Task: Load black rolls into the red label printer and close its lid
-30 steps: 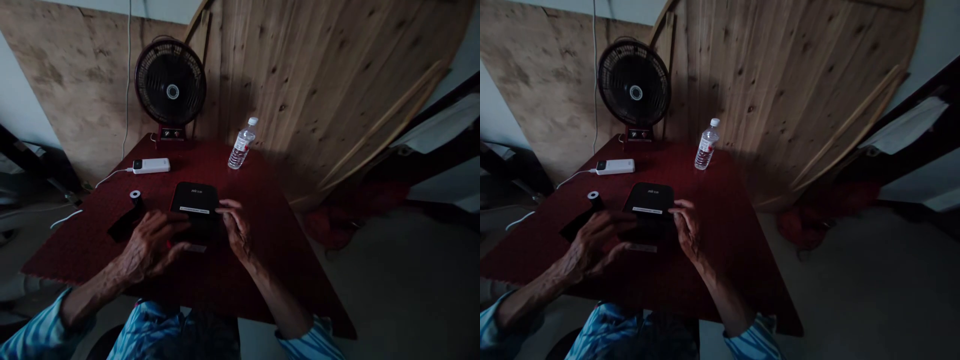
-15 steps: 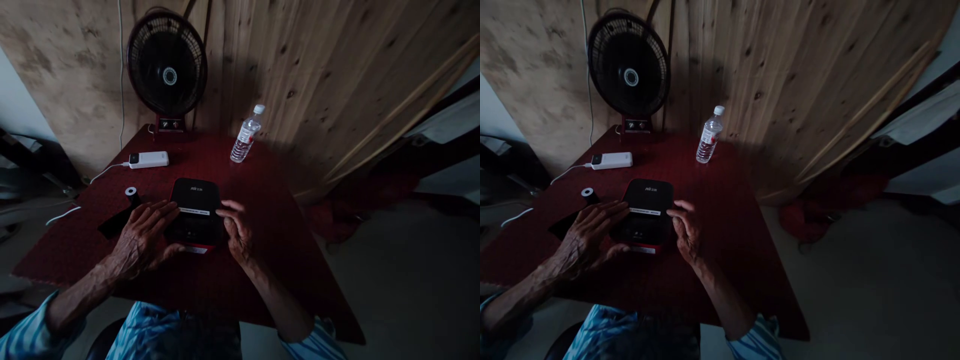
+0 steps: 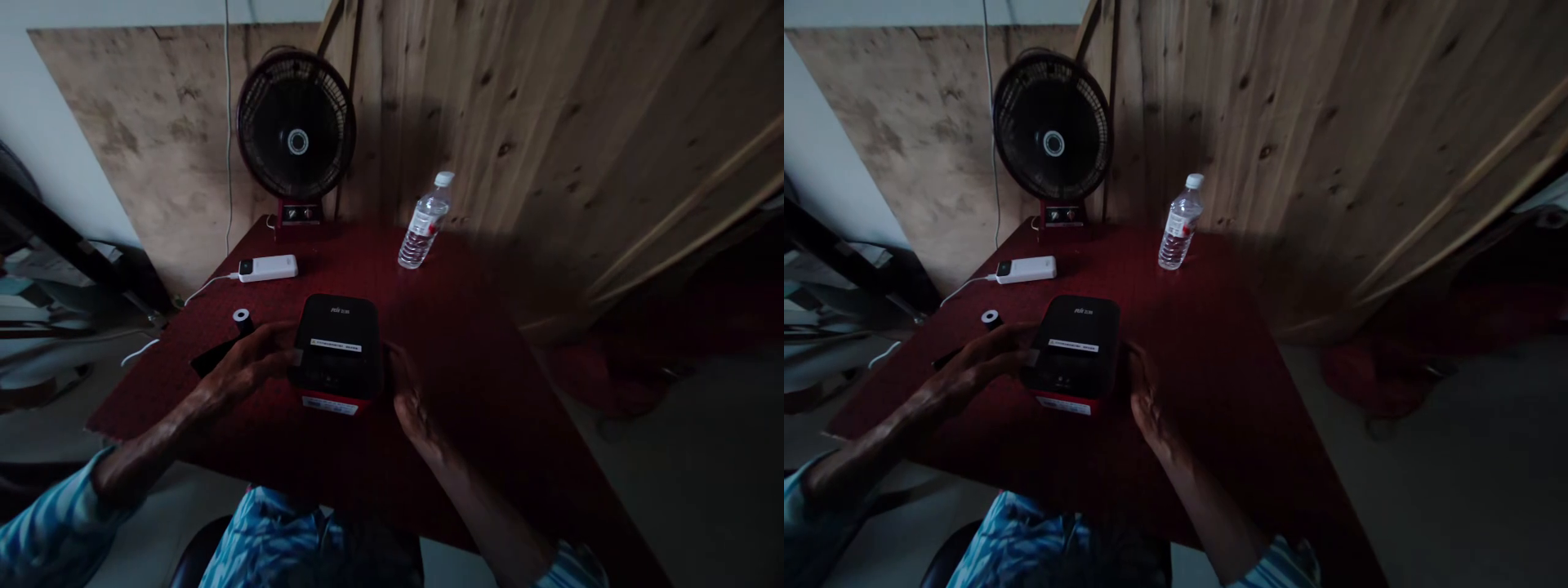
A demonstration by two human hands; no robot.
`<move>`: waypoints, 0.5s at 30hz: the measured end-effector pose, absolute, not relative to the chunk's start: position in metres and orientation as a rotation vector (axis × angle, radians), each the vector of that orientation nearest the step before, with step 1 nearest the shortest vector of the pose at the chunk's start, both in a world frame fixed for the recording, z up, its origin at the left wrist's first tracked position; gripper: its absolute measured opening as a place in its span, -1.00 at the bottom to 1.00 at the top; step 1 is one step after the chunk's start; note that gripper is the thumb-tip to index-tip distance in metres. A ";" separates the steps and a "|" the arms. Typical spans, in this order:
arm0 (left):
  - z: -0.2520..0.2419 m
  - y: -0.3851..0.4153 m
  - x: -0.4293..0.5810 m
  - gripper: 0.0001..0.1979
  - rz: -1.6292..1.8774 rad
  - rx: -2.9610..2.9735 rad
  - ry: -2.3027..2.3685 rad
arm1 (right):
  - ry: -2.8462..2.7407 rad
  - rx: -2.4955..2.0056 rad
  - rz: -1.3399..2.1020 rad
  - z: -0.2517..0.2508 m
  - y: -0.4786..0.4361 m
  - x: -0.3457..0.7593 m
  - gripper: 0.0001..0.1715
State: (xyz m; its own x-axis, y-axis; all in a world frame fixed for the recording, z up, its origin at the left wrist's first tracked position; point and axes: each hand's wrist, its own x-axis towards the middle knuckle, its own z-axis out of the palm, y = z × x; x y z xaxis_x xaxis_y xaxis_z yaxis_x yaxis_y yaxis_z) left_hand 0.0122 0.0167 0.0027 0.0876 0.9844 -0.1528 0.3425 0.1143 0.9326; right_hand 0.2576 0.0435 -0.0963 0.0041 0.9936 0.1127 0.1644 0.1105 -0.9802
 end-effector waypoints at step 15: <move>-0.021 0.034 0.001 -0.33 0.756 1.163 1.304 | -1.372 -1.186 1.069 -0.099 0.043 0.261 -0.52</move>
